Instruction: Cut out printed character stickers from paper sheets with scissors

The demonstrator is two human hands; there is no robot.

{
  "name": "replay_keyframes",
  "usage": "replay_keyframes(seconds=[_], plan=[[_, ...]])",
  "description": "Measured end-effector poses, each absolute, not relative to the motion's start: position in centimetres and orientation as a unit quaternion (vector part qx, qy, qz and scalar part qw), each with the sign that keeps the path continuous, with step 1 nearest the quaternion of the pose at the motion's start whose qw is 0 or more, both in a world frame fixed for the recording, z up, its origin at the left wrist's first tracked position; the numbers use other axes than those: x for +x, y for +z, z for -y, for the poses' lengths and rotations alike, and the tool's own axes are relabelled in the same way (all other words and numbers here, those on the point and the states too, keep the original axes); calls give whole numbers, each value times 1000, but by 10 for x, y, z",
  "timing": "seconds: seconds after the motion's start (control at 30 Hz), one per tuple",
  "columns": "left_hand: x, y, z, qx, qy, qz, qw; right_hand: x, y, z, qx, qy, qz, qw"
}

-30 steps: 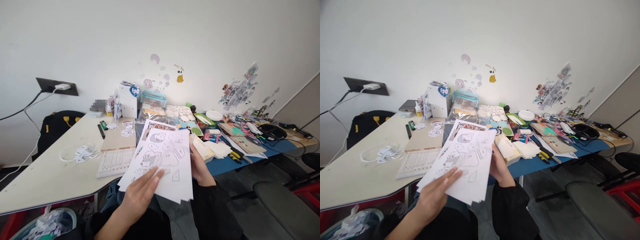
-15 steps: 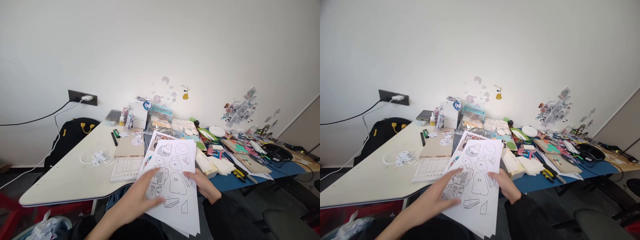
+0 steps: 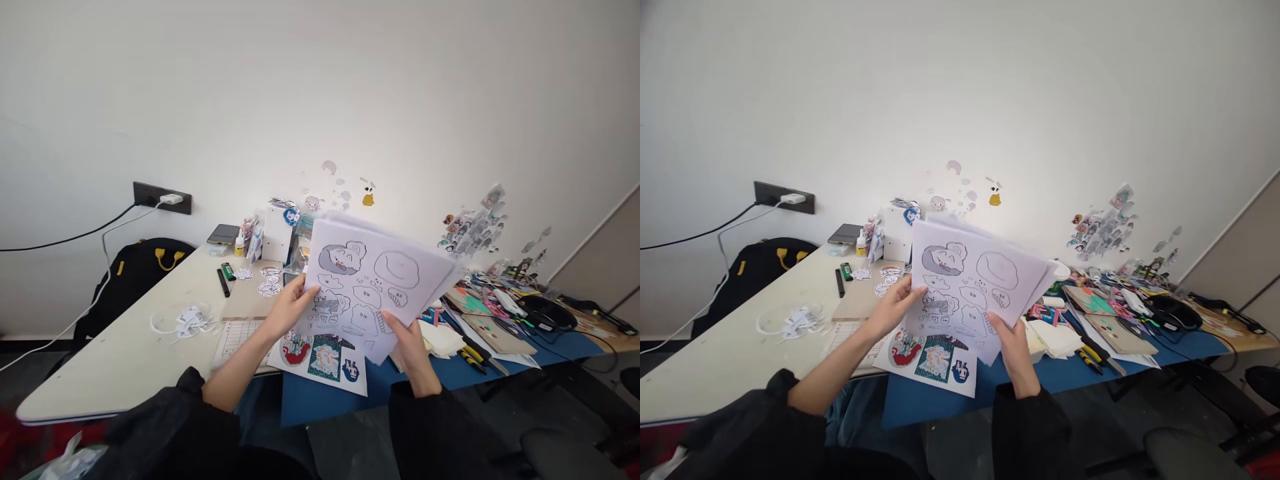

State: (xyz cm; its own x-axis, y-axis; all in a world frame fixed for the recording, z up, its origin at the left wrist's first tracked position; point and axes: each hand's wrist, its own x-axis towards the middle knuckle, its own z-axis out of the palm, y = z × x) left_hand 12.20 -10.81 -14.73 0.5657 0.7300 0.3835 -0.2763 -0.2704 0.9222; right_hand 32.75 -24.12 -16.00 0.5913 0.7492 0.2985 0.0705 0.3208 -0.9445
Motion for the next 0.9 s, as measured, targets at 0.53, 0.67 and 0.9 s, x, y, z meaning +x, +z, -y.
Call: replay_keyframes(seconds=[0.53,0.67,0.9], plan=[[138,-191,124,709,456,-244,480,312,-195,234,-624,211,263,705],[113,-165,141,718,461,-277,442,295,-166,255,-715,160,313,604],[5,-148,152,645,471,-360,482,229,-152,254,-702,326,344,531]])
